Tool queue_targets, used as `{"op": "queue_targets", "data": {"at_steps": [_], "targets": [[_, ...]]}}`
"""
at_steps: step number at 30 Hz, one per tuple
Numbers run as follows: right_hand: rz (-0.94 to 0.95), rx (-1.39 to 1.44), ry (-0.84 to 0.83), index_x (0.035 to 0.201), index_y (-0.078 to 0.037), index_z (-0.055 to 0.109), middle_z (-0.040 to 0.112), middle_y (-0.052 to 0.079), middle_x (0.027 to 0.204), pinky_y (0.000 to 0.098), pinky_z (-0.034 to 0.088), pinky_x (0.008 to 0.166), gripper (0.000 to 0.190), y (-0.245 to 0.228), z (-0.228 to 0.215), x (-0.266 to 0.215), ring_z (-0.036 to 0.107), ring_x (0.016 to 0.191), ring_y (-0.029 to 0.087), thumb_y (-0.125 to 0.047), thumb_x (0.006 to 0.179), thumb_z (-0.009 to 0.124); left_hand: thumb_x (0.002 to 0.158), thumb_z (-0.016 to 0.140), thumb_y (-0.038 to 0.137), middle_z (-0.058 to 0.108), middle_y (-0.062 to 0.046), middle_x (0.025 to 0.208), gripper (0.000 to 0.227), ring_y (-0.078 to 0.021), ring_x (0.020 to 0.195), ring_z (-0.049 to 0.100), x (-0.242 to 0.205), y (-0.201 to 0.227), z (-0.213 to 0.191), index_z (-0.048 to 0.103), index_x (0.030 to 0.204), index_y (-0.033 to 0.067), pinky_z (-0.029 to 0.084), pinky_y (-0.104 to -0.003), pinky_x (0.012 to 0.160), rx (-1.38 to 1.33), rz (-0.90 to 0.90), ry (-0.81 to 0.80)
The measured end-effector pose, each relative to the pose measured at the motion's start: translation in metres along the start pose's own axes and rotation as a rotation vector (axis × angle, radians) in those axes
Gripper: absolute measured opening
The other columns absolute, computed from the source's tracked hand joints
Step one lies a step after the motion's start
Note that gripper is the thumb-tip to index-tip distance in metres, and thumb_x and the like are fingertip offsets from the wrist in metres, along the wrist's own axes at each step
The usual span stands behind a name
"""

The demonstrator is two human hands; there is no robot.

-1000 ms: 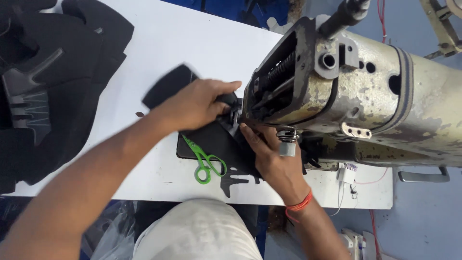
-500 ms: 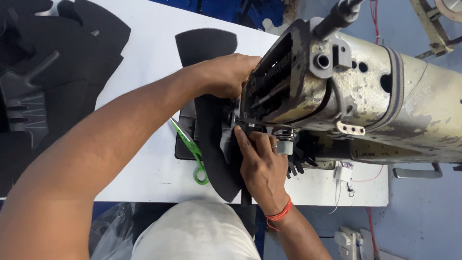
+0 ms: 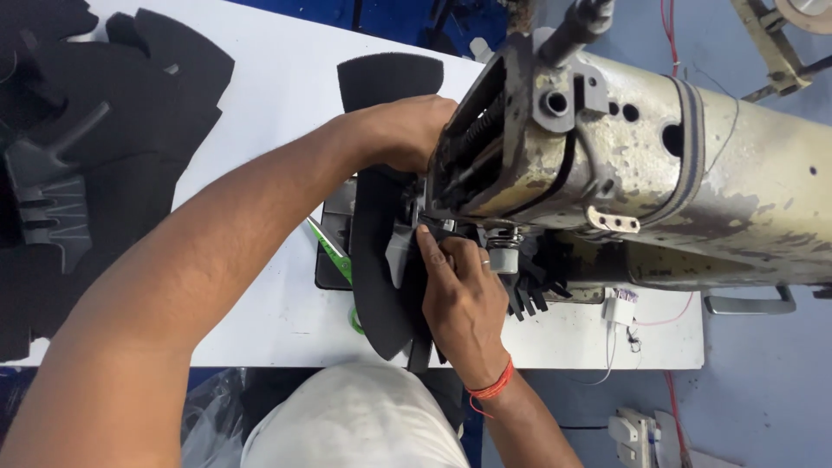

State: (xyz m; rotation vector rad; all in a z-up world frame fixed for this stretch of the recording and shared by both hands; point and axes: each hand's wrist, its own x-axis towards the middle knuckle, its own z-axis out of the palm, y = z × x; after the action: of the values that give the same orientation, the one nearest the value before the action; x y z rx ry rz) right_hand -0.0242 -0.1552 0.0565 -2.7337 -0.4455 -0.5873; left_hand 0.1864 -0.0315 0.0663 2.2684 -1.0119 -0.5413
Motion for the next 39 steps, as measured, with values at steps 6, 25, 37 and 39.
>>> {"op": "queue_targets", "data": {"at_steps": [6, 25, 37, 39], "targets": [[0.028, 0.087, 0.025, 0.125, -0.013, 0.073, 0.064, 0.007, 0.101, 0.0376, 0.053, 0.069, 0.039, 0.000, -0.007, -0.001, 0.065, 0.085, 0.026, 0.003, 0.089, 0.067, 0.081, 0.075, 0.016, 0.074, -0.019, 0.099, 0.022, -0.0368, 0.092, 0.071, 0.003, -0.009, 0.007, 0.073, 0.101, 0.0053, 0.056, -0.044, 0.077, 0.014, 0.154, 0.096], [0.642, 1.058, 0.042, 0.113, -0.002, 0.071, 0.068, 0.000, 0.094, 0.0233, 0.047, 0.068, 0.014, 0.045, 0.042, -0.006, 0.059, 0.081, 0.006, -0.010, 0.102, 0.068, 0.083, 0.082, 0.032, 0.035, -0.030, 0.148, 0.067, -0.0481, 0.138, 0.032, -0.148, 0.050, 0.096, 0.052, 0.138, 0.0088, 0.030, -0.060, 0.110, -0.111, -0.285, 0.670], [0.716, 1.043, -0.420, 0.120, -0.004, 0.067, 0.074, -0.001, 0.099, 0.0219, 0.053, 0.065, 0.025, 0.035, -0.003, 0.019, 0.069, 0.084, 0.007, -0.011, 0.096, 0.066, 0.076, 0.084, 0.034, 0.051, -0.012, 0.136, 0.063, -0.0352, 0.122, 0.045, -0.136, 0.017, 0.084, 0.058, 0.131, 0.0160, 0.041, -0.050, 0.104, -0.180, -0.257, 0.548], [0.664, 1.056, -0.418, 0.122, -0.004, 0.068, 0.074, 0.000, 0.103, 0.0222, 0.056, 0.069, 0.028, 0.037, 0.003, 0.016, 0.070, 0.087, 0.007, -0.010, 0.095, 0.066, 0.078, 0.083, 0.033, 0.054, -0.010, 0.133, 0.058, -0.0343, 0.121, 0.046, -0.137, 0.015, 0.081, 0.060, 0.129, 0.0157, 0.042, -0.050, 0.103, -0.216, -0.263, 0.538]]}}
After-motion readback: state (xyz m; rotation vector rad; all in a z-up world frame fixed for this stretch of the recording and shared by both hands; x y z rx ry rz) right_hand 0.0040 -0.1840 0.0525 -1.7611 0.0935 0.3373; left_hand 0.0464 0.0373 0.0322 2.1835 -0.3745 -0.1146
